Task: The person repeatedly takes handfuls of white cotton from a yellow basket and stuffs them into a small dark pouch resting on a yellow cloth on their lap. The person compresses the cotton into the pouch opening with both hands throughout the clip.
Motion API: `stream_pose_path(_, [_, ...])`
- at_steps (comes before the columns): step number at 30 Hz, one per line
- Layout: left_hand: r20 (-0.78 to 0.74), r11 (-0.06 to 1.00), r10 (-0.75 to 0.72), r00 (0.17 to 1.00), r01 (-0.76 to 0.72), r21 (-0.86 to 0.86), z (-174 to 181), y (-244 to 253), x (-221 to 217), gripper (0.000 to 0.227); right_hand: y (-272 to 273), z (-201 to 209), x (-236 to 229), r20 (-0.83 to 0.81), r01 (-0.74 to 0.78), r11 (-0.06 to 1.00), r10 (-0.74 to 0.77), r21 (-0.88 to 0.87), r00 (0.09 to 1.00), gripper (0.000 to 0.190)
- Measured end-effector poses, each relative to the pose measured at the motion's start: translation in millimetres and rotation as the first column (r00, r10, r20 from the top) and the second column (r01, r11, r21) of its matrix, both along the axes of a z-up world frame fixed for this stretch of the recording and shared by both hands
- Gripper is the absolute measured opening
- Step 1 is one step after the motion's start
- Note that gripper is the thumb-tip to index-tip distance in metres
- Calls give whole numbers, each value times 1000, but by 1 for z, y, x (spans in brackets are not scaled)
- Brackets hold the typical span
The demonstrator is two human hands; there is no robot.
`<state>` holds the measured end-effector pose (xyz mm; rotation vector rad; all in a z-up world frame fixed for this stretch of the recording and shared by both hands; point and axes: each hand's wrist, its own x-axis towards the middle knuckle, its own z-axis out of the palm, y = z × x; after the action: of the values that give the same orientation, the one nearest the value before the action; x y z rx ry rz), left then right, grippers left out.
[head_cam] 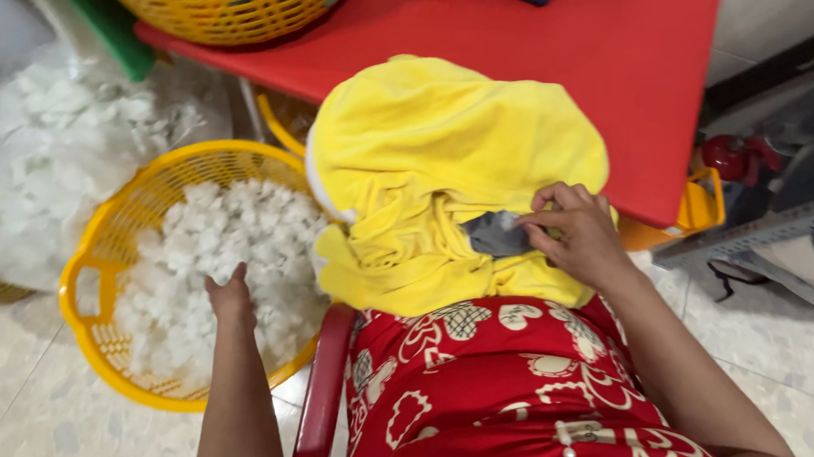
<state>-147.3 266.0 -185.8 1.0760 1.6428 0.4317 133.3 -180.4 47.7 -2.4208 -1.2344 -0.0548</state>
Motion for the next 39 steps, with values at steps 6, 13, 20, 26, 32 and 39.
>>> stream_pose_path(6, [345,608,-493,799,31,794,118,-58,79,31,-6,-7,-4,39,158,983,-162,96,986,41])
stream_pose_path(13, [-109,90,-953,282,608,789,235,-236,149,19,4,4,18,31,171,980,-174,102,984,50])
stream_pose_path(20, [-412,7,-776,477,660,751,241,-267,199,62,21,14,20,31,193,981,-194,23,981,69])
stream_pose_path(26, [-301,103,-833,464,664,740,203,-253,201,83,37,13,15,61,140,989,-143,55,988,75])
stream_pose_path(32, [-248,134,-862,443,670,730,207,-246,199,80,50,24,21,178,82,994,-95,79,979,73])
stream_pose_path(39, [-119,181,-867,483,528,830,217,-251,202,48,40,20,56,99,48,969,-74,242,992,51])
